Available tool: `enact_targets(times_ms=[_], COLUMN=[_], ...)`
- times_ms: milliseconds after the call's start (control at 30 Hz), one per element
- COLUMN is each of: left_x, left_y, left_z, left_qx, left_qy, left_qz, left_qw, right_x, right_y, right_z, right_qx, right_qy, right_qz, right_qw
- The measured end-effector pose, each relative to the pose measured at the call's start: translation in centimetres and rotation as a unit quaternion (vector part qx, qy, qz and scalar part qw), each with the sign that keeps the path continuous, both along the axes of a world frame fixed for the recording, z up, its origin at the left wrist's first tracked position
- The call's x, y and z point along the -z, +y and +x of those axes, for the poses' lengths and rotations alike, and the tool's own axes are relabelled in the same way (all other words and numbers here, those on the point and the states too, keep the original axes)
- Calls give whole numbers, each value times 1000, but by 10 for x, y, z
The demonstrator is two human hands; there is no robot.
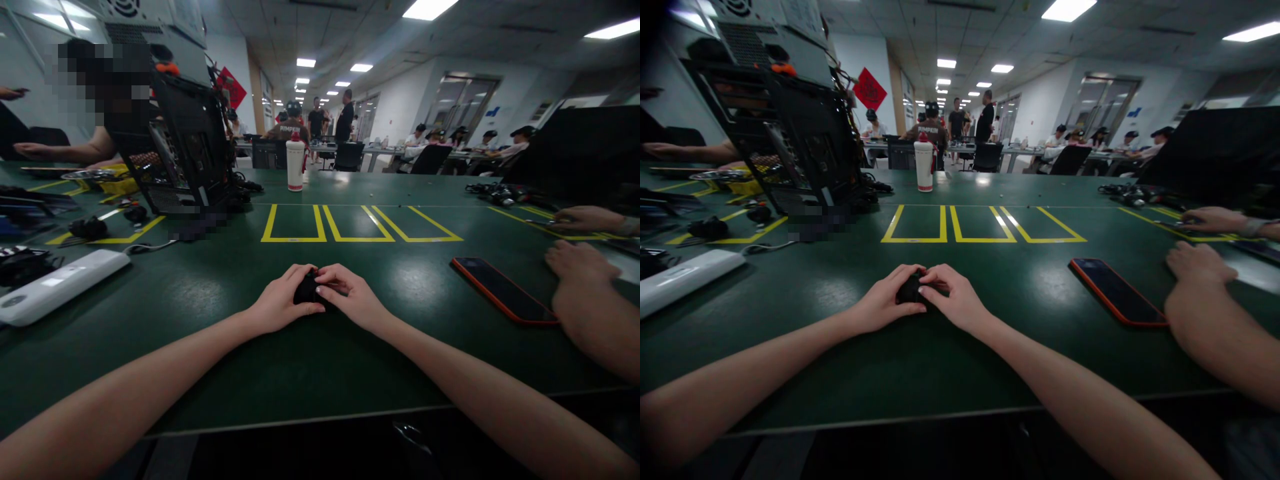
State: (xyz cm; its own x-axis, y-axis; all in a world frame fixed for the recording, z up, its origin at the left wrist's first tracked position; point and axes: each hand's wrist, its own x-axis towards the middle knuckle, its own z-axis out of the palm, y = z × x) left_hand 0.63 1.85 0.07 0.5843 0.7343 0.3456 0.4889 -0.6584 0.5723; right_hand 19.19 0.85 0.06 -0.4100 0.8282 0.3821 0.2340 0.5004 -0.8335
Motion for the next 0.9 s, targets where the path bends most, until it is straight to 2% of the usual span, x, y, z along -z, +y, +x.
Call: enact_targets(times_ms=[233, 433, 700, 800, 900], left_x=[1, 3, 3, 4, 3], left_y=[0, 3, 8, 11, 12], left_z=[0, 1, 1, 1, 1], left_qx=[-7, -5, -16, -19, -16], left_qy=[13, 4, 11, 13, 11], left_qz=[0, -7, -42, -74, -101], left_qw=[1000, 1000, 999, 997, 995], right_x=[2, 11, 5, 8, 14], right_y=[7, 5, 5, 10, 12], right_z=[-1, 0, -2, -1, 0], right_qx=[-17, -18, -10, -20, -30], right_qy=[45, 39, 46, 46, 61], right_qz=[-115, -55, -96, -125, -100], right_qw=[992, 998, 994, 991, 993])
